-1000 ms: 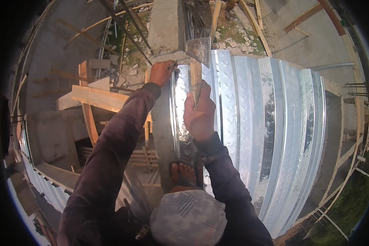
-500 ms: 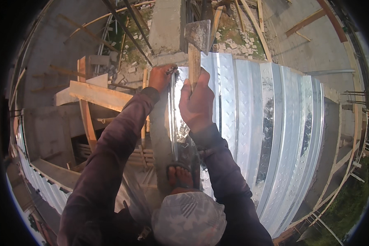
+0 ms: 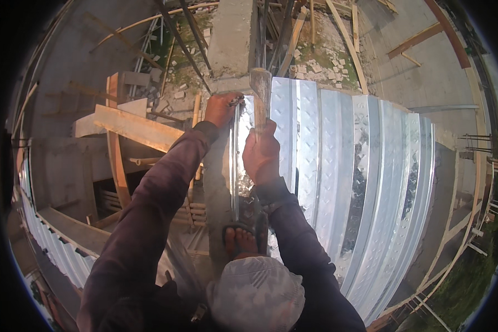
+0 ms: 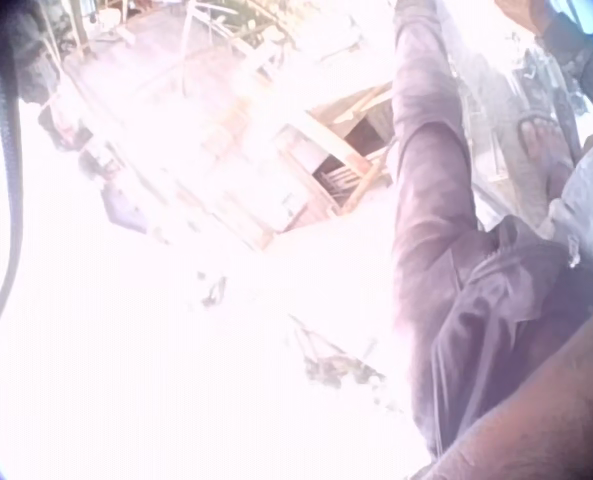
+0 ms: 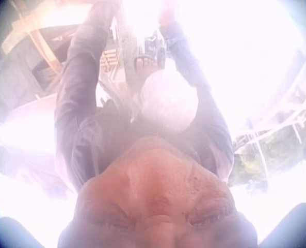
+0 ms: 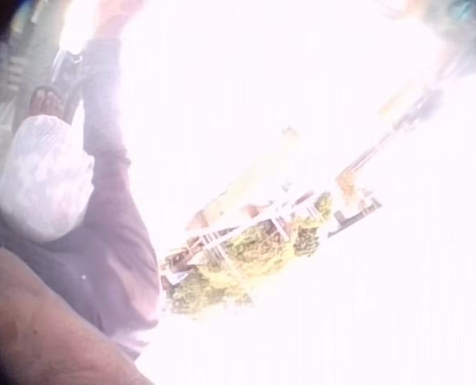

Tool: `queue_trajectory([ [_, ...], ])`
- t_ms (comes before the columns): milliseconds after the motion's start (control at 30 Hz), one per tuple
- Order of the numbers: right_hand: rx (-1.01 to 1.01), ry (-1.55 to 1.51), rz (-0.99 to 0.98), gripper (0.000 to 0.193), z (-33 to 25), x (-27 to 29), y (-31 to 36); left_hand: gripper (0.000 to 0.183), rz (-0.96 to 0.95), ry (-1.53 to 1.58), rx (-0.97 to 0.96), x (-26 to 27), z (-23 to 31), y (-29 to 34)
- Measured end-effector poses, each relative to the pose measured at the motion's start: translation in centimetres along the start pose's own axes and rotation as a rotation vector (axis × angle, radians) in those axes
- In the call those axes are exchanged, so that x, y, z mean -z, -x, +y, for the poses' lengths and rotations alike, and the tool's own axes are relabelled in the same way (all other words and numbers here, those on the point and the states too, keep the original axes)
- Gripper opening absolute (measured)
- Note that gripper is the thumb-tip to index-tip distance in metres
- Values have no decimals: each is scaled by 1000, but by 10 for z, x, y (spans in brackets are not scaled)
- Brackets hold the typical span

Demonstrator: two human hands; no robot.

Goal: The person secures a corrugated metal sheet to a roof structure using a hammer and nails. They repeatedly position nails and strike them to fasten the sheet in place.

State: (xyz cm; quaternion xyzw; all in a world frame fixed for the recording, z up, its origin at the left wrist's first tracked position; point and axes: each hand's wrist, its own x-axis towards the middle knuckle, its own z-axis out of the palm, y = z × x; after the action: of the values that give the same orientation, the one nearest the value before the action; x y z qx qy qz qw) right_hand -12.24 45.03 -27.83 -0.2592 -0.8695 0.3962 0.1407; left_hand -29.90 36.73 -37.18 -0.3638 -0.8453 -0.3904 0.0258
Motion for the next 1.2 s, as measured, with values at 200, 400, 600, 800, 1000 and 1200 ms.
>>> queue_trajectory([
  [200, 17, -170, 93, 25, -47, 26, 1, 22, 36, -26, -11, -2, -17, 9],
  [400, -101, -10, -132, 30, 13, -7, -1, 22, -5, -39, 9, -5, -5, 4],
  [600, 109, -441, 302, 28, -74, 60, 2, 47, 4, -100, 18, 25, -7, 21],
  [800, 49, -239, 306, 27, 10, -25, 0, 37, 88, 15, 190, 120, 36, 81],
  [1000, 259, -418, 334, 21, -70, 62, -14, 27, 426, 355, 496, 256, 36, 177],
  [1200, 663, -796, 823, 47, -141, 109, -23, 38, 769, 510, 786, 327, 59, 260],
])
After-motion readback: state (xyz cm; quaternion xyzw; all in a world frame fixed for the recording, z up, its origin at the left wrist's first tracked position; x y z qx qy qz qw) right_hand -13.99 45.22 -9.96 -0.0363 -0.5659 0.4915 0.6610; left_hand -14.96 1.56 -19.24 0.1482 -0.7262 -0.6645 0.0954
